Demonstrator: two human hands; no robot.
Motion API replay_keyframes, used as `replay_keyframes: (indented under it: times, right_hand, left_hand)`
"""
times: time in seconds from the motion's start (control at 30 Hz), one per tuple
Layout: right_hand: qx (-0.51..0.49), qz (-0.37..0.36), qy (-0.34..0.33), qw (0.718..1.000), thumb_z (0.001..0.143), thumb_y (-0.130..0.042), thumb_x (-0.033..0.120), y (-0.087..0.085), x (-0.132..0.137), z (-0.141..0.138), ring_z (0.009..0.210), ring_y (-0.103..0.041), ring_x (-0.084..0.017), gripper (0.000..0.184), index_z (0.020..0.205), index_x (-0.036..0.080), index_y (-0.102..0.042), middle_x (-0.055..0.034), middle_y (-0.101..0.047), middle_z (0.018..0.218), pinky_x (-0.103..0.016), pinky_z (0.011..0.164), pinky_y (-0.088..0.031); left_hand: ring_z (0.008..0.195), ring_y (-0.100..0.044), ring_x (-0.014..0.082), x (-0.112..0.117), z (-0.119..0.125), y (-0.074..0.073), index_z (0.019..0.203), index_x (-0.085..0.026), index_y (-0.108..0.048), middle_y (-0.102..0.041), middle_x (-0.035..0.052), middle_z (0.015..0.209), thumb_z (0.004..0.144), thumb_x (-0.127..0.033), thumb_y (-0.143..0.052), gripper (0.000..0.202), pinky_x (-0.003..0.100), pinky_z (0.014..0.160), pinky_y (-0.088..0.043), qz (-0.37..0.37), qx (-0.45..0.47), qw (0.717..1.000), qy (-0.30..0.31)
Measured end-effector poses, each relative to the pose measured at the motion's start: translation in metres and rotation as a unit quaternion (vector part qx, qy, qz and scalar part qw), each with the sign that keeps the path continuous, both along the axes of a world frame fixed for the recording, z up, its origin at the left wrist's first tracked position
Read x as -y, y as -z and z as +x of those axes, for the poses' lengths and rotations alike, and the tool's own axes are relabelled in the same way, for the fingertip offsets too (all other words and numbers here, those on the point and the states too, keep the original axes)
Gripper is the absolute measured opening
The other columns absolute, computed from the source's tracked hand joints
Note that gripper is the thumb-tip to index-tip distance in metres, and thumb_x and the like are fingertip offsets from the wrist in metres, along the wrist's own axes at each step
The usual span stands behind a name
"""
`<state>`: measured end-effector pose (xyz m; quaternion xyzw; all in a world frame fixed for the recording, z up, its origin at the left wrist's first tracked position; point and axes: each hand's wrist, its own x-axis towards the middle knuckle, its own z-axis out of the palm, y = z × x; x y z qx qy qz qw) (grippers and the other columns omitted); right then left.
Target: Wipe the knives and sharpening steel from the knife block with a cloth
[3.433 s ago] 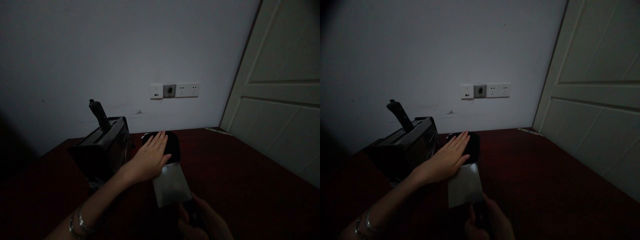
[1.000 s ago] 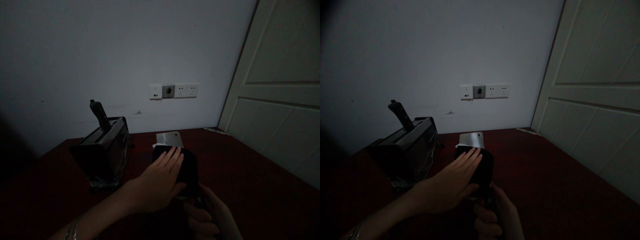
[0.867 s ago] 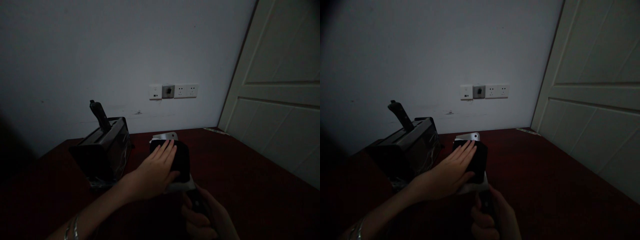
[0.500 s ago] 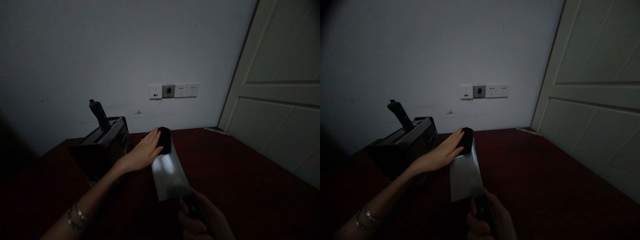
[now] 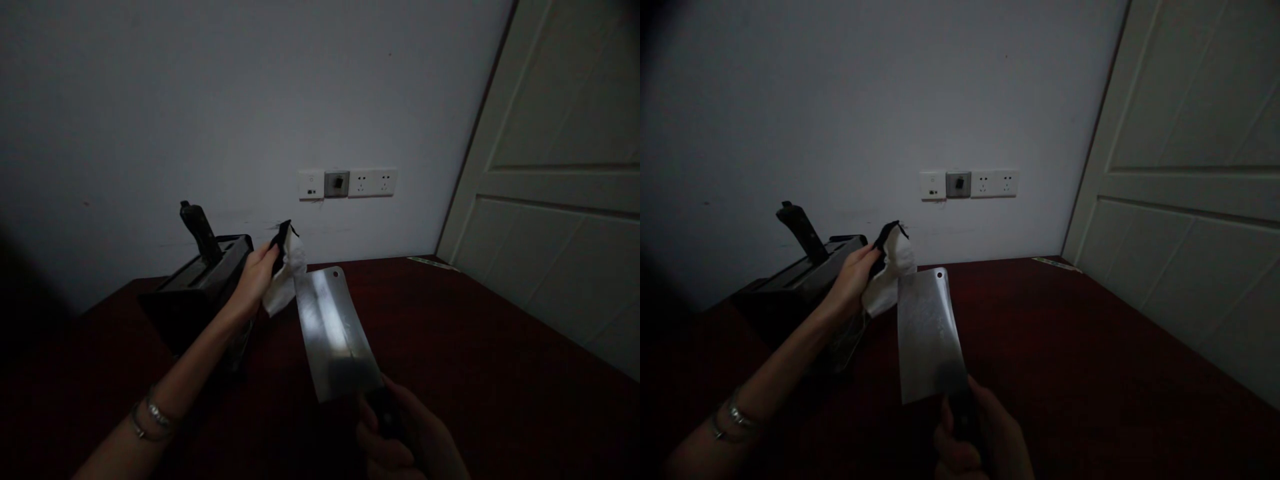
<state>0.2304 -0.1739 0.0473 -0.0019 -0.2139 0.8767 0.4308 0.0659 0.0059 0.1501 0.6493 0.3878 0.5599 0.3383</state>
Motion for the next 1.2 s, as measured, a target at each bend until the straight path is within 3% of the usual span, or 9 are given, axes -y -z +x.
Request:
replay_keyframes:
  times: [0.1, 0.23, 0.43, 0.6, 0.73, 0.9, 1.0, 1.2]
  right_hand:
    - [0.004, -0.014, 0.002, 1.000, 0.078, -0.054, 0.045, 0.000, 0.000, 0.001, 0.027, -0.019, 0.001, 0.031, 0.070, 0.016, -0.054, 0.0090, -0.034, 0.042, -0.010, 0.028, -0.019]
    - [0.012, -0.033, 0.007, 0.999, 0.074, -0.059, 0.045, 0.001, -0.001, 0.003, 0.029, -0.019, 0.000, 0.031, 0.070, 0.016, -0.053, 0.0089, -0.036, 0.044, -0.011, 0.028, -0.019]
    - [0.006, -0.037, 0.021, 0.999, 0.074, -0.060, 0.043, 0.003, -0.001, 0.005, 0.032, -0.017, -0.001, 0.028, 0.071, 0.017, -0.052, 0.0092, -0.036, 0.045, -0.011, 0.028, -0.021]
    - [0.008, -0.040, 0.043, 0.998, 0.076, -0.059, 0.042, 0.008, -0.002, 0.005, 0.032, -0.016, -0.001, 0.027, 0.070, 0.016, -0.054, 0.0086, -0.035, 0.046, -0.012, 0.029, -0.023]
    - [0.002, -0.035, 0.055, 0.998, 0.078, -0.056, 0.040, 0.011, -0.004, 0.010, 0.033, -0.016, -0.001, 0.026, 0.072, 0.014, -0.057, 0.0087, -0.034, 0.047, -0.011, 0.028, -0.023]
    - [-0.009, -0.044, 0.088, 0.995, 0.080, -0.054, 0.035, 0.010, -0.007, 0.017, 0.034, -0.016, 0.000, 0.025, 0.073, 0.012, -0.058, 0.0093, -0.031, 0.048, -0.010, 0.028, -0.021]
    - [-0.008, -0.050, 0.102, 0.993, 0.081, -0.053, 0.032, 0.010, -0.009, 0.020, 0.034, -0.019, 0.000, 0.024, 0.073, 0.010, -0.059, 0.0094, -0.031, 0.049, -0.009, 0.028, -0.020]
    - [-0.011, -0.077, 0.097, 0.992, 0.080, -0.055, 0.030, 0.010, -0.009, 0.020, 0.034, -0.023, 0.001, 0.024, 0.072, 0.008, -0.058, 0.0092, -0.032, 0.048, -0.009, 0.028, -0.019]
  left_hand:
    - [0.076, -0.059, 0.0167, -0.001, -0.006, -0.003, 0.091, -0.014, -0.065, -0.067, 0.0028, 0.080, 0.075, -0.035, -0.052, 0.030, 0.025, 0.066, -0.043, 0.000, 0.080, 0.997, -0.013]
    - [0.074, -0.058, 0.0151, 0.006, -0.010, -0.009, 0.093, -0.014, -0.065, -0.066, 0.0026, 0.080, 0.074, -0.034, -0.054, 0.030, 0.023, 0.065, -0.042, 0.013, 0.098, 0.995, -0.029]
    - [0.070, -0.057, 0.0144, 0.028, -0.009, -0.018, 0.091, -0.014, -0.065, -0.065, 0.0022, 0.078, 0.076, -0.032, -0.051, 0.028, 0.023, 0.063, -0.041, -0.002, 0.086, 0.996, -0.014]
    - [0.079, -0.057, 0.0152, 0.050, -0.015, -0.015, 0.098, -0.015, -0.064, -0.065, 0.0028, 0.085, 0.081, -0.034, -0.047, 0.031, 0.024, 0.071, -0.042, 0.060, -0.001, 0.998, 0.003]
    - [0.091, -0.057, 0.0164, 0.069, -0.020, -0.004, 0.107, -0.019, -0.062, -0.065, 0.0021, 0.096, 0.085, -0.034, -0.044, 0.032, 0.025, 0.082, -0.041, 0.059, -0.083, 0.994, 0.041]
    - [0.098, -0.056, 0.0184, 0.079, -0.027, 0.026, 0.117, -0.019, -0.056, -0.064, 0.0030, 0.106, 0.088, -0.035, -0.040, 0.037, 0.028, 0.087, -0.041, -0.026, -0.146, 0.981, 0.127]
    - [0.104, -0.054, 0.0192, 0.086, -0.033, 0.041, 0.123, -0.021, -0.051, -0.062, 0.0033, 0.113, 0.090, -0.037, -0.038, 0.040, 0.032, 0.093, -0.039, -0.030, -0.185, 0.969, 0.163]
    - [0.128, -0.035, 0.0183, 0.128, -0.036, 0.051, 0.136, -0.023, -0.035, -0.038, 0.0031, 0.141, 0.093, -0.033, -0.031, 0.045, 0.035, 0.109, -0.022, -0.049, -0.264, 0.928, 0.257]
